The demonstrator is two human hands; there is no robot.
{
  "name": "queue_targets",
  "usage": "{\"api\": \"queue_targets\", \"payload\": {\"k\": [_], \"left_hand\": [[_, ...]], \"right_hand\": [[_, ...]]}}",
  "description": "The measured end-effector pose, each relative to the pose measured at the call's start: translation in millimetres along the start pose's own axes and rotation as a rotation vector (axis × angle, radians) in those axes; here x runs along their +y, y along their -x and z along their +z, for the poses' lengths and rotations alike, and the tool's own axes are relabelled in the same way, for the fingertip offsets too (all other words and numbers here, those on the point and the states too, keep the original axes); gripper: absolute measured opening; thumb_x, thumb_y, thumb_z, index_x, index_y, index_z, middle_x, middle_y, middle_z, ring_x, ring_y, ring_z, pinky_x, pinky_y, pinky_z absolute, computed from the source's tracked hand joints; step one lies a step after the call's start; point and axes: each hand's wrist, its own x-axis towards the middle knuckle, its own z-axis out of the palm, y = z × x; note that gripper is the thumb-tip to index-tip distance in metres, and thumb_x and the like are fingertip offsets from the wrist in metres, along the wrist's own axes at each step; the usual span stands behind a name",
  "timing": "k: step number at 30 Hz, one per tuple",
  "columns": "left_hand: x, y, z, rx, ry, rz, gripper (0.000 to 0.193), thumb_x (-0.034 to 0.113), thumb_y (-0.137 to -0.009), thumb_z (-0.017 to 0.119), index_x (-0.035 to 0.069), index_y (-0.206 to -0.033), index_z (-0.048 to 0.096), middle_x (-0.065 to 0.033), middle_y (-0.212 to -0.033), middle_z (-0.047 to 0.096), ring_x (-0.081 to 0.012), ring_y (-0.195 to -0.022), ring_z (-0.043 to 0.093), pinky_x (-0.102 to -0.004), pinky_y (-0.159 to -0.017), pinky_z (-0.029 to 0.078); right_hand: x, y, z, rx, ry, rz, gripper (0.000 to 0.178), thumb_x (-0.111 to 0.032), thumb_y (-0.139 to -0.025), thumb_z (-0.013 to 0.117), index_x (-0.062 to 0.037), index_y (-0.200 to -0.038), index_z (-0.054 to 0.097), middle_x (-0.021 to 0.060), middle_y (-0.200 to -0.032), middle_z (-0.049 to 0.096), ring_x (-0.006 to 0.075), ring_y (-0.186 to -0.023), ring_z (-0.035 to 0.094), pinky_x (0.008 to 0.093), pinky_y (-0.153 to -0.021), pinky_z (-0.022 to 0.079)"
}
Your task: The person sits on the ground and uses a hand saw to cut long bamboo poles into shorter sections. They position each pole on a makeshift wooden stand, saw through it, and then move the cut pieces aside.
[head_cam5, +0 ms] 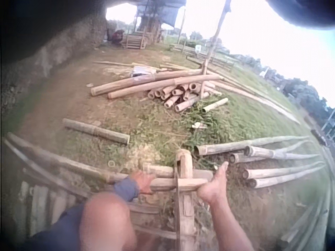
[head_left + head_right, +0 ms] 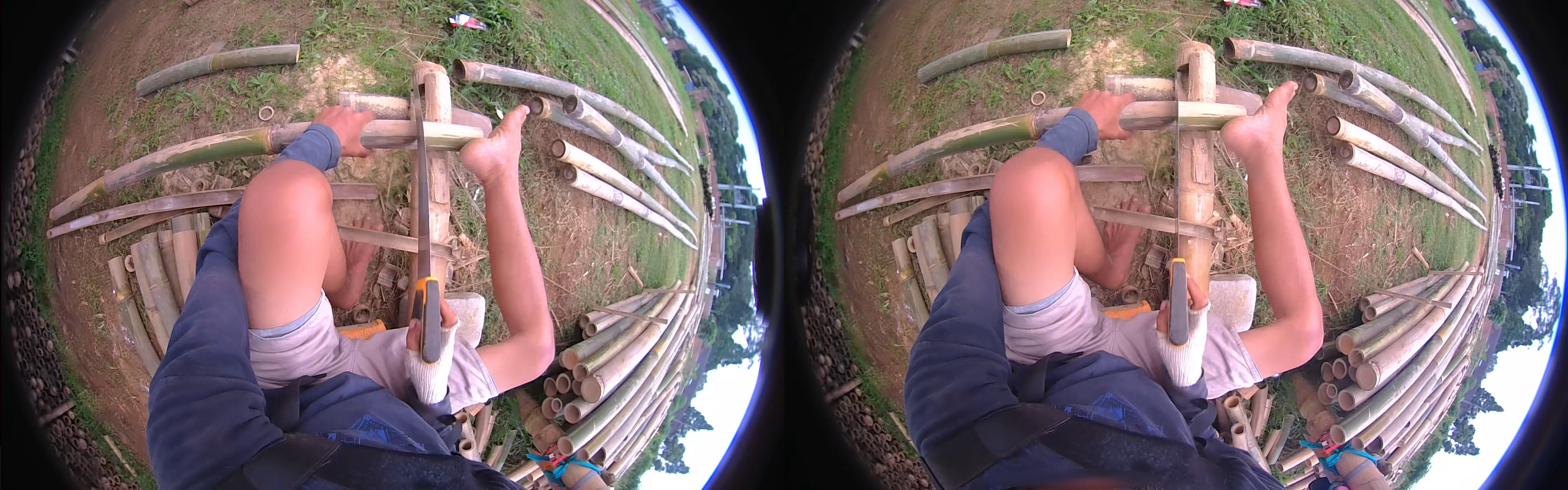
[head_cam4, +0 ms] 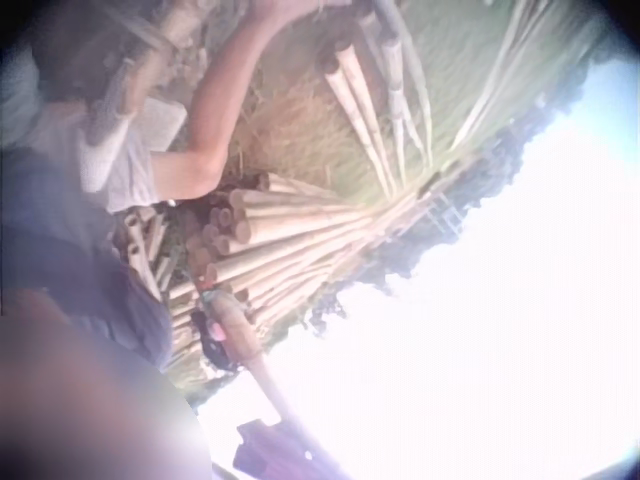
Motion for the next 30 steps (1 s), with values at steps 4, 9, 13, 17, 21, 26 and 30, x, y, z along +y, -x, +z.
{"api": "queue_targets", "payload": {"k": [4, 9, 13, 17, 21, 26, 30], "left_hand": [[1, -1, 5, -0.016, -0.029, -0.031, 0.076, 0.057, -0.078, 0.085, 0.016, -0.136, 0.060, -0.0223, -0.104, 0.078, -0.0412, -0.101, 0.075, -0.0511, -0.093, 0.060], [6, 3, 4, 0.038, -0.025, -0.043, 0.075, 0.056, -0.078, 0.084, 0.016, -0.137, 0.060, -0.0221, -0.104, 0.078, -0.0414, -0.101, 0.075, -0.0514, -0.094, 0.060], [7, 4, -2, -0.021, -0.026, -0.019, 0.076, 0.056, -0.078, 0.085, 0.016, -0.138, 0.061, -0.0227, -0.110, 0.077, -0.0417, -0.105, 0.075, -0.0519, -0.098, 0.059], [4, -1, -1, 0.001, -0.022, -0.019, 0.077, 0.054, -0.076, 0.084, 0.015, -0.139, 0.061, -0.0249, -0.110, 0.077, -0.0431, -0.104, 0.074, -0.0521, -0.098, 0.058], [1, -7, 4, -0.008, 0.000, -0.026, 0.079, 0.052, -0.075, 0.085, 0.016, -0.140, 0.061, -0.0245, -0.109, 0.077, -0.0432, -0.103, 0.075, -0.0516, -0.098, 0.059], [4, -1, 2, 0.030, 0.001, -0.037, 0.078, 0.052, -0.075, 0.086, 0.015, -0.140, 0.061, -0.0237, -0.108, 0.077, -0.0428, -0.100, 0.075, -0.0510, -0.095, 0.060], [3, 6, -4, 0.040, 0.028, -0.011, 0.077, 0.054, -0.074, 0.086, 0.014, -0.137, 0.063, -0.0237, -0.110, 0.077, -0.0417, -0.102, 0.075, -0.0515, -0.094, 0.060]], "right_hand": [[-26, 33, -32, -0.038, -0.118, 0.127, 0.051, -0.012, -0.099, 0.062, -0.0015, -0.146, 0.044, 0.0169, -0.127, 0.059, 0.0216, -0.106, 0.062, 0.0380, -0.095, 0.051], [0, -154, 31, -0.038, -0.221, -0.138, 0.049, -0.006, -0.098, 0.064, -0.0013, -0.144, 0.048, 0.0154, -0.128, 0.060, 0.0229, -0.112, 0.061, 0.0362, -0.101, 0.049], [19, -159, 44, -0.011, -0.224, -0.068, 0.051, 0.000, -0.096, 0.065, -0.0012, -0.144, 0.049, 0.0145, -0.128, 0.060, 0.0235, -0.113, 0.061, 0.0347, -0.103, 0.048], [0, -2, -7, -0.015, -0.115, 0.128, 0.055, -0.002, -0.095, 0.064, -0.0012, -0.147, 0.046, 0.0150, -0.128, 0.059, 0.0223, -0.109, 0.062, 0.0353, -0.099, 0.050], [-20, 66, -38, -0.009, -0.145, 0.164, 0.055, -0.004, -0.095, 0.064, -0.0009, -0.147, 0.046, 0.0151, -0.127, 0.058, 0.0216, -0.106, 0.061, 0.0350, -0.096, 0.051], [7, -118, 23, -0.055, -0.157, -0.067, 0.053, -0.001, -0.094, 0.064, -0.0009, -0.145, 0.048, 0.0164, -0.125, 0.060, 0.0240, -0.108, 0.062, 0.0367, -0.097, 0.051], [25, -210, 71, -0.010, -0.326, -0.159, 0.052, 0.001, -0.093, 0.065, -0.0002, -0.142, 0.049, 0.0180, -0.123, 0.062, 0.0274, -0.109, 0.064, 0.0390, -0.099, 0.052]]}}
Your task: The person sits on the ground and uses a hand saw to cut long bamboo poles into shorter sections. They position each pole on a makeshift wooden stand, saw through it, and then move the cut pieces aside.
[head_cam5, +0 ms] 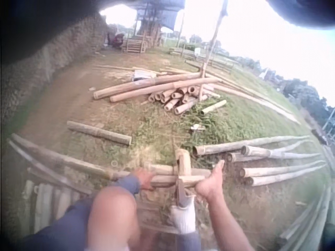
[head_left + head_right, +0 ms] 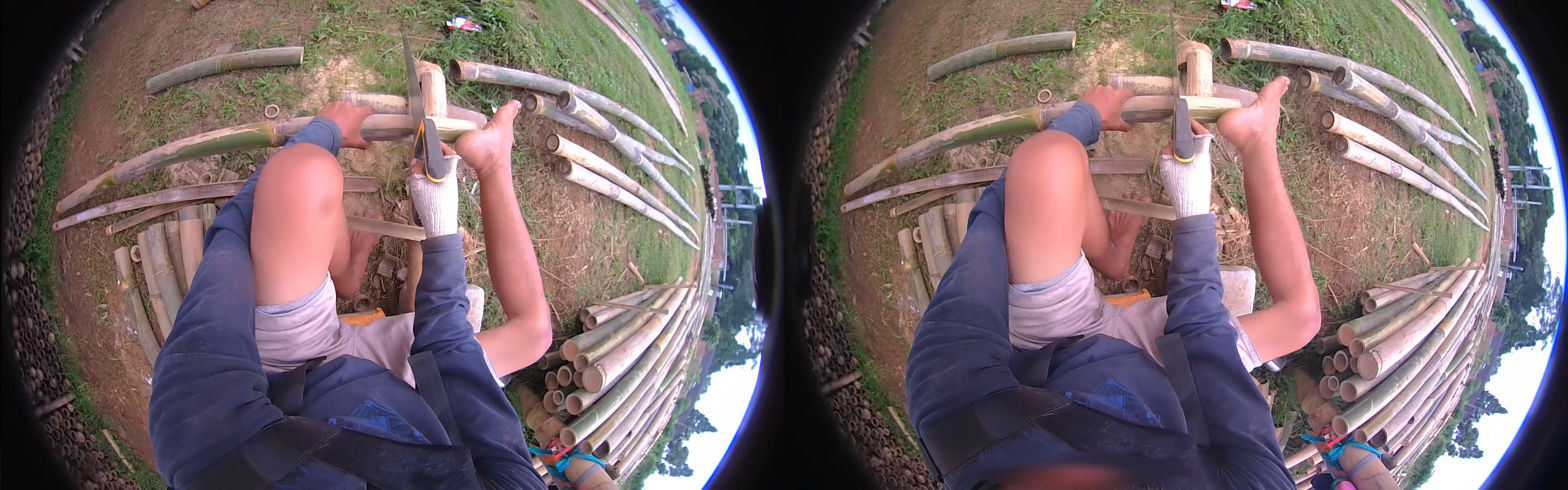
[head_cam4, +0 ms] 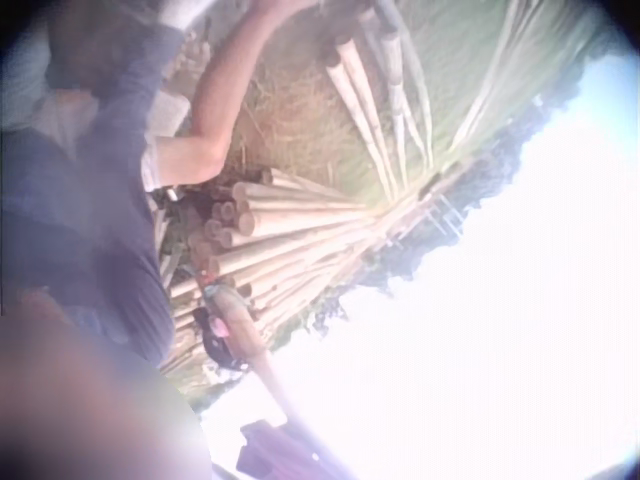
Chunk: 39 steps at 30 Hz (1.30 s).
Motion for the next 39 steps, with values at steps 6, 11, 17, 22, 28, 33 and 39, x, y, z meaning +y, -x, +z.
{"api": "queue_targets", "payload": {"k": [6, 11, 17, 22, 28, 33, 39], "left_hand": [[-3, -4, 6, -0.003, -0.005, 0.002, 0.072, 0.052, -0.075, 0.087, 0.014, -0.130, 0.064, -0.0237, -0.107, 0.077, -0.0433, -0.103, 0.074, -0.0528, -0.095, 0.059], [-1, -1, 7, 0.024, -0.018, -0.016, 0.069, 0.050, -0.075, 0.087, 0.015, -0.130, 0.064, -0.0222, -0.104, 0.077, -0.0422, -0.100, 0.075, -0.0521, -0.093, 0.059], [-1, 1, 3, 0.011, 0.003, -0.010, 0.070, 0.049, -0.075, 0.087, 0.015, -0.132, 0.064, -0.0211, -0.107, 0.077, -0.0414, -0.103, 0.074, -0.0515, -0.096, 0.058], [-4, -2, 6, 0.013, -0.011, 0.013, 0.072, 0.051, -0.073, 0.087, 0.015, -0.131, 0.063, -0.0214, -0.104, 0.078, -0.0426, -0.100, 0.075, -0.0529, -0.093, 0.059], [-1, -5, 8, -0.043, -0.029, -0.042, 0.071, 0.050, -0.076, 0.087, 0.015, -0.134, 0.063, -0.0194, -0.111, 0.078, -0.0407, -0.107, 0.074, -0.0524, -0.097, 0.058], [1, -2, 7, -0.009, -0.005, -0.018, 0.072, 0.050, -0.076, 0.087, 0.016, -0.134, 0.063, -0.0202, -0.112, 0.077, -0.0410, -0.108, 0.074, -0.0535, -0.098, 0.058], [-5, -4, 2, 0.020, 0.021, 0.036, 0.075, 0.051, -0.074, 0.087, 0.016, -0.135, 0.063, -0.0212, -0.111, 0.077, -0.0418, -0.106, 0.074, -0.0538, -0.098, 0.058]], "right_hand": [[-85, 218, -62, 0.002, 0.323, 0.203, 0.049, -0.010, -0.099, 0.062, 0.0002, -0.145, 0.046, 0.0191, -0.126, 0.058, 0.0276, -0.105, 0.061, 0.0407, -0.099, 0.048], [-77, 211, -75, -0.010, 0.258, 0.149, 0.051, -0.017, -0.100, 0.062, 0.0036, -0.143, 0.045, 0.0171, -0.122, 0.058, 0.0273, -0.102, 0.062, 0.0422, -0.096, 0.049], [3, 28, -20, -0.082, -0.051, 0.161, 0.051, -0.003, -0.098, 0.064, -0.0006, -0.146, 0.047, 0.0158, -0.127, 0.061, 0.0254, -0.115, 0.062, 0.0367, -0.103, 0.049], [-48, 154, -45, -0.014, 0.258, 0.120, 0.054, -0.013, -0.101, 0.064, -0.0005, -0.149, 0.044, 0.0133, -0.121, 0.060, 0.0214, -0.105, 0.061, 0.0354, -0.095, 0.051], [-87, 233, -80, -0.078, 0.359, 0.131, 0.053, -0.015, -0.099, 0.061, 0.0014, -0.147, 0.044, 0.0158, -0.124, 0.057, 0.0232, -0.105, 0.060, 0.0390, -0.096, 0.049], [-8, 46, -17, -0.075, 0.136, 0.011, 0.051, -0.003, -0.096, 0.063, 0.0006, -0.144, 0.048, 0.0172, -0.127, 0.059, 0.0277, -0.111, 0.060, 0.0397, -0.102, 0.048], [-14, 92, -23, -0.008, 0.167, 0.035, 0.052, -0.004, -0.096, 0.064, -0.0001, -0.145, 0.048, 0.0187, -0.130, 0.059, 0.0291, -0.114, 0.061, 0.0402, -0.103, 0.048]]}}
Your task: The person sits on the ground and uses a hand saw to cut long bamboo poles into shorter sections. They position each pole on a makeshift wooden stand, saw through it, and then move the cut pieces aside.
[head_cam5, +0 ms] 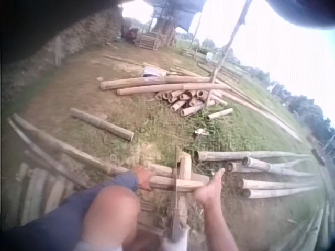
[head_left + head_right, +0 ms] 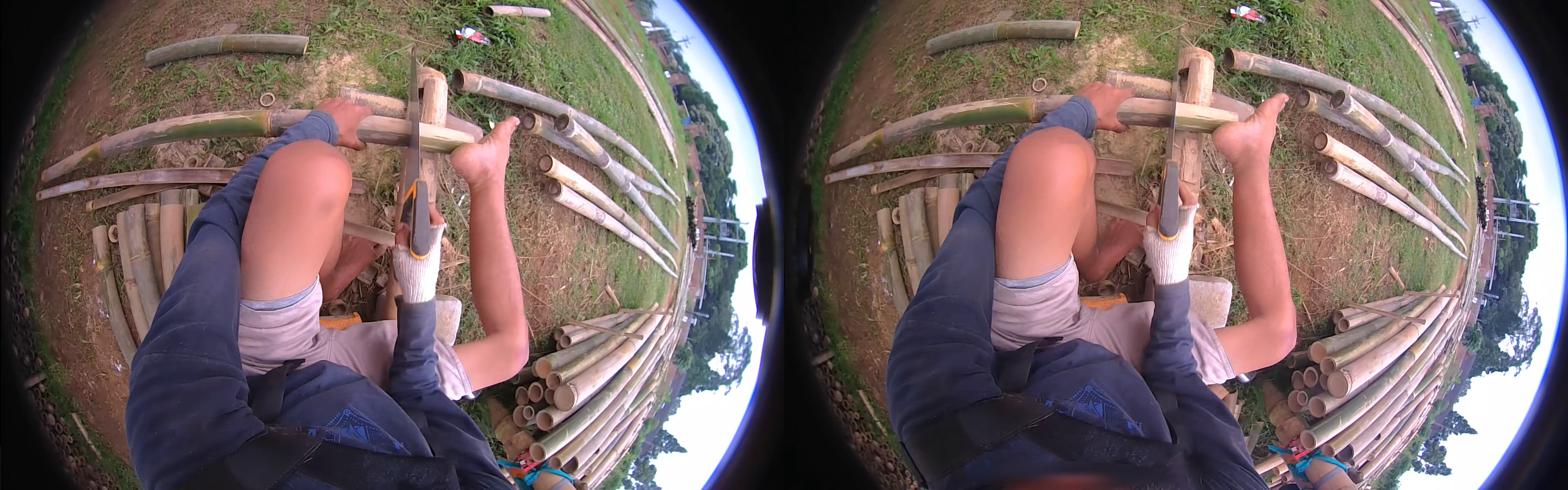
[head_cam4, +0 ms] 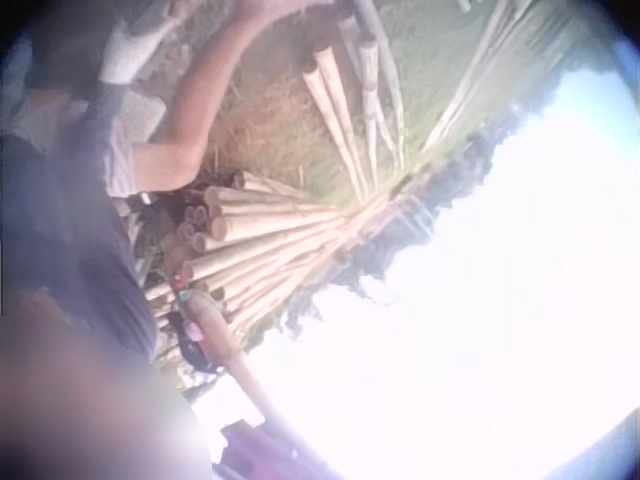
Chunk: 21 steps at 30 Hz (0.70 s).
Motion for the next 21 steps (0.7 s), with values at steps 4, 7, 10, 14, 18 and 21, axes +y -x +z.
{"api": "queue_targets", "payload": {"k": [4, 7, 10, 14, 18, 21], "left_hand": [[2, -3, 6, -0.040, -0.048, -0.058, 0.081, 0.053, -0.074, 0.088, 0.016, -0.140, 0.061, -0.0228, -0.107, 0.077, -0.0424, -0.103, 0.075, -0.0530, -0.097, 0.058], [4, -4, 8, -0.090, -0.055, -0.071, 0.077, 0.053, -0.075, 0.088, 0.015, -0.137, 0.061, -0.0215, -0.105, 0.078, -0.0420, -0.102, 0.075, -0.0524, -0.096, 0.059], [5, -3, 8, -0.059, -0.036, -0.064, 0.073, 0.051, -0.075, 0.087, 0.014, -0.133, 0.063, -0.0221, -0.107, 0.077, -0.0418, -0.103, 0.075, -0.0524, -0.096, 0.059], [6, 1, 3, -0.044, -0.029, -0.070, 0.071, 0.052, -0.076, 0.087, 0.013, -0.131, 0.064, -0.0237, -0.110, 0.077, -0.0421, -0.107, 0.074, -0.0515, -0.097, 0.059], [5, 0, 4, -0.020, -0.029, -0.041, 0.072, 0.052, -0.074, 0.087, 0.013, -0.130, 0.065, -0.0217, -0.112, 0.077, -0.0431, -0.106, 0.074, -0.0526, -0.096, 0.059], [1, -4, 7, -0.062, -0.028, -0.036, 0.071, 0.052, -0.074, 0.087, 0.014, -0.131, 0.065, -0.0213, -0.111, 0.077, -0.0428, -0.105, 0.074, -0.0535, -0.094, 0.059]], "right_hand": [[-53, 146, -60, -0.044, 0.115, 0.143, 0.053, -0.014, -0.099, 0.063, 0.0007, -0.146, 0.045, 0.0185, -0.128, 0.060, 0.0279, -0.113, 0.061, 0.0413, -0.101, 0.048], [-54, 147, -73, -0.100, 0.217, 0.177, 0.052, -0.014, -0.098, 0.061, 0.0029, -0.144, 0.044, 0.0176, -0.124, 0.060, 0.0287, -0.112, 0.062, 0.0418, -0.101, 0.049], [-1, 48, -25, -0.004, 0.062, 0.089, 0.052, -0.009, -0.096, 0.063, 0.0019, -0.144, 0.046, 0.0169, -0.122, 0.061, 0.0279, -0.112, 0.062, 0.0405, -0.100, 0.050], [42, -65, 24, 0.010, -0.150, -0.069, 0.050, -0.003, -0.095, 0.064, 0.0001, -0.143, 0.049, 0.0160, -0.122, 0.062, 0.0249, -0.111, 0.063, 0.0375, -0.099, 0.051], [0, 0, -4, -0.030, -0.103, 0.067, 0.052, -0.003, -0.096, 0.065, -0.0003, -0.144, 0.047, 0.0157, -0.123, 0.061, 0.0236, -0.108, 0.062, 0.0366, -0.097, 0.051], [-47, 117, -51, -0.020, 0.101, 0.100, 0.056, -0.007, -0.097, 0.064, 0.0005, -0.148, 0.044, 0.0159, -0.126, 0.057, 0.0240, -0.105, 0.061, 0.0375, -0.096, 0.051]]}}
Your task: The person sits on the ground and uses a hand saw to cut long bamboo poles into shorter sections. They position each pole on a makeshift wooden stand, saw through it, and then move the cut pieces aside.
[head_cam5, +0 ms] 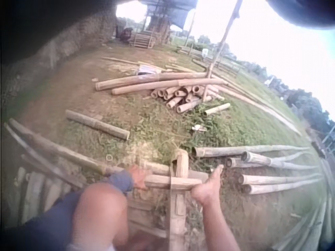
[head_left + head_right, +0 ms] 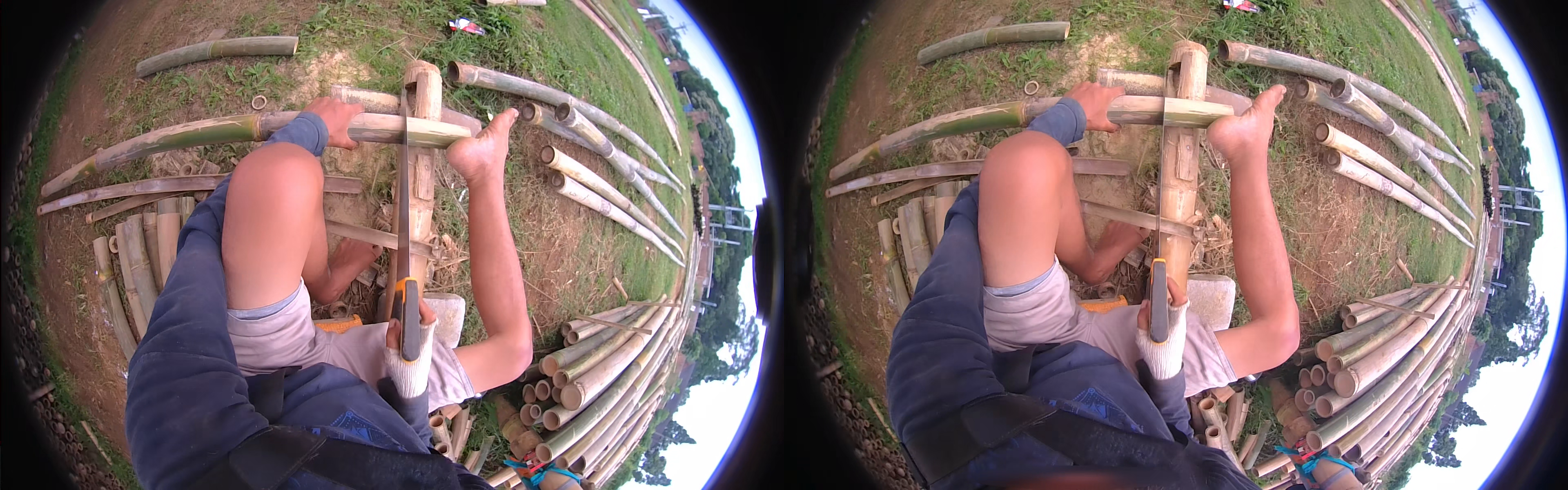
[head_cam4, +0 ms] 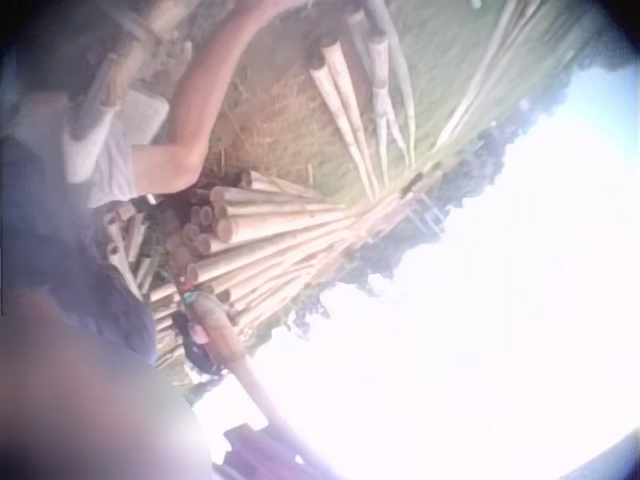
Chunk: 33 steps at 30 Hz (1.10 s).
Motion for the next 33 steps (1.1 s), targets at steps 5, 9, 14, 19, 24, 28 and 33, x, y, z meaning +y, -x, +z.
{"api": "queue_targets", "payload": {"k": [5, 9, 14, 19, 24, 28, 33], "left_hand": [[-2, -3, 5, 0.039, -0.029, -0.019, 0.075, 0.054, -0.073, 0.088, 0.014, -0.131, 0.063, -0.0223, -0.104, 0.077, -0.0434, -0.100, 0.074, -0.0517, -0.094, 0.059], [1, -1, 2, 0.030, 0.011, 0.001, 0.074, 0.054, -0.074, 0.087, 0.014, -0.132, 0.064, -0.0229, -0.108, 0.077, -0.0426, -0.103, 0.074, -0.0519, -0.097, 0.058], [1, 0, -3, 0.007, 0.011, 0.014, 0.076, 0.053, -0.074, 0.086, 0.014, -0.134, 0.063, -0.0228, -0.109, 0.077, -0.0424, -0.104, 0.074, -0.0525, -0.097, 0.058], [-6, -5, 8, 0.054, 0.008, 0.005, 0.074, 0.051, -0.073, 0.087, 0.013, -0.133, 0.063, -0.0223, -0.105, 0.078, -0.0422, -0.099, 0.075, -0.0517, -0.093, 0.059], [-7, -8, 13, 0.006, 0.011, 0.000, 0.075, 0.051, -0.074, 0.087, 0.014, -0.134, 0.063, -0.0218, -0.104, 0.078, -0.0422, -0.099, 0.075, -0.0510, -0.093, 0.059], [-3, -3, 3, 0.058, 0.001, 0.003, 0.075, 0.051, -0.074, 0.087, 0.014, -0.134, 0.063, -0.0227, -0.107, 0.077, -0.0426, -0.102, 0.074, -0.0508, -0.094, 0.059], [0, 0, -4, 0.050, 0.013, 0.003, 0.077, 0.051, -0.073, 0.087, 0.014, -0.136, 0.063, -0.0235, -0.110, 0.077, -0.0427, -0.104, 0.074, -0.0510, -0.096, 0.059]], "right_hand": [[11, 7, -13, -0.070, 0.005, 0.199, 0.055, -0.010, -0.097, 0.061, 0.0028, -0.147, 0.043, 0.0185, -0.129, 0.058, 0.0268, -0.114, 0.062, 0.0386, -0.101, 0.049], [43, -156, 57, -0.055, -0.179, -0.067, 0.054, -0.005, -0.094, 0.064, 0.0013, -0.145, 0.046, 0.0172, -0.126, 0.061, 0.0266, -0.111, 0.064, 0.0382, -0.099, 0.051], [39, -174, 70, 0.023, -0.184, -0.105, 0.056, 0.001, -0.092, 0.066, -0.0001, -0.145, 0.048, 0.0157, -0.125, 0.063, 0.0252, -0.108, 0.065, 0.0372, -0.098, 0.052], [3, 22, -7, -0.037, -0.029, 0.060, 0.058, -0.002, -0.096, 0.062, 0.0005, -0.151, 0.042, 0.0145, -0.132, 0.058, 0.0190, -0.107, 0.060, 0.0355, -0.097, 0.051], [23, -50, 17, -0.084, -0.202, 0.148, 0.056, -0.001, -0.096, 0.061, 0.0005, -0.149, 0.044, 0.0147, -0.129, 0.059, 0.0209, -0.105, 0.061, 0.0357, -0.096, 0.051], [53, -196, 71, -0.047, -0.265, -0.122, 0.054, 0.001, -0.092, 0.063, 0.0007, -0.145, 0.047, 0.0178, -0.125, 0.061, 0.0282, -0.108, 0.063, 0.0375, -0.099, 0.051], [31, -121, 49, -0.004, -0.123, -0.031, 0.055, 0.002, -0.093, 0.061, -0.0002, -0.146, 0.047, 0.0170, -0.126, 0.060, 0.0263, -0.109, 0.063, 0.0364, -0.100, 0.051]]}}
